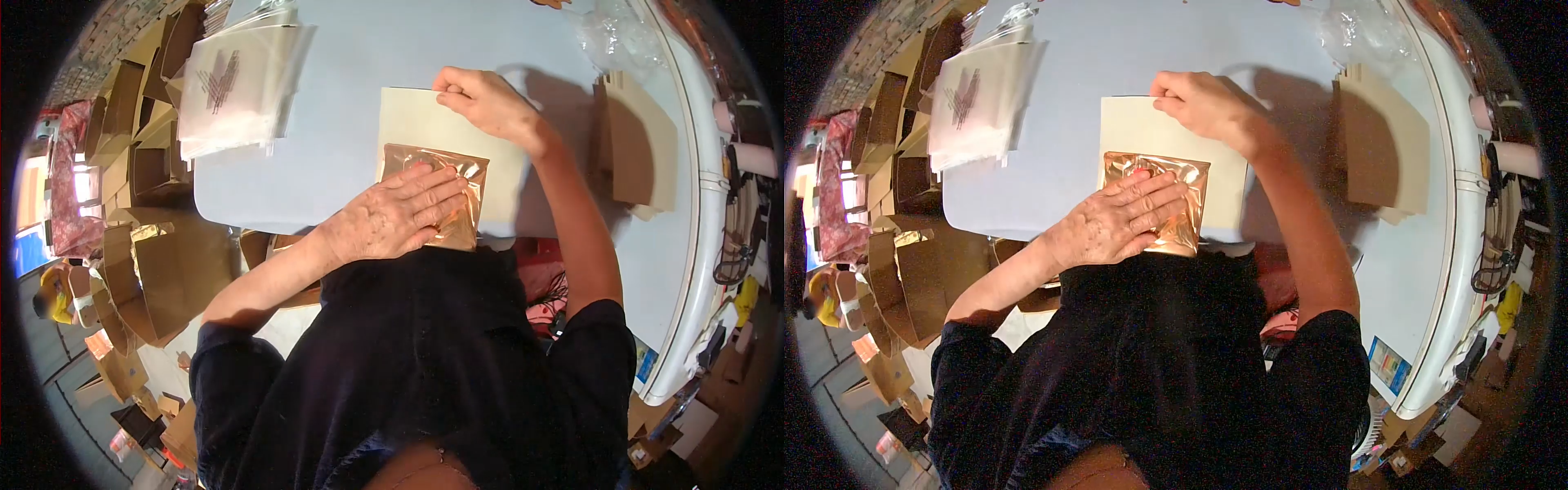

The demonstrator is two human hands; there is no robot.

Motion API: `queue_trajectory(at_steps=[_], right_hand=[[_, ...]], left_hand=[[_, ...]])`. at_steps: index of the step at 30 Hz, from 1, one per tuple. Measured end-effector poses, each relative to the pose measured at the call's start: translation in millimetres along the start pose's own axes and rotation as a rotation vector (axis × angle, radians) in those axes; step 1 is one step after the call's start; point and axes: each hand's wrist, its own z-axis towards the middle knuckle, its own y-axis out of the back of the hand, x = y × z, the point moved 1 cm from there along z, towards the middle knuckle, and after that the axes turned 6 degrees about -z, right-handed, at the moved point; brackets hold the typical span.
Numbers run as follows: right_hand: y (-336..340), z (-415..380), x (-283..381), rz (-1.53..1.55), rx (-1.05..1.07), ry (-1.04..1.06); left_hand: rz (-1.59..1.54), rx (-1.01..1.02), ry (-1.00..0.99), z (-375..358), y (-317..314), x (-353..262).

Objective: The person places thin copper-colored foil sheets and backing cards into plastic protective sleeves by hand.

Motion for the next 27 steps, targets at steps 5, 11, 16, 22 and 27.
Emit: queue_trajectory(at_steps=[5,11,16,22,27], right_hand=[[-3,-29,16,-0.434,-0.519,0.4],[-26,-160,54,-0.425,-0.329,0.524],[-77,-197,35,-0.542,-0.37,0.557],[-85,-186,26,-0.437,-0.471,0.54],[-86,-184,27,-0.372,-0.526,0.522]], left_hand=[[-0.025,0.006,0.031,-2,-1,-3],[-0.016,-0.042,-0.004,-1,2,-3],[-0.044,0.0,0.032,-3,-3,-2],[-0.068,0.009,0.045,-4,-2,-2],[-0.017,0.004,0.033,-5,8,-7]])
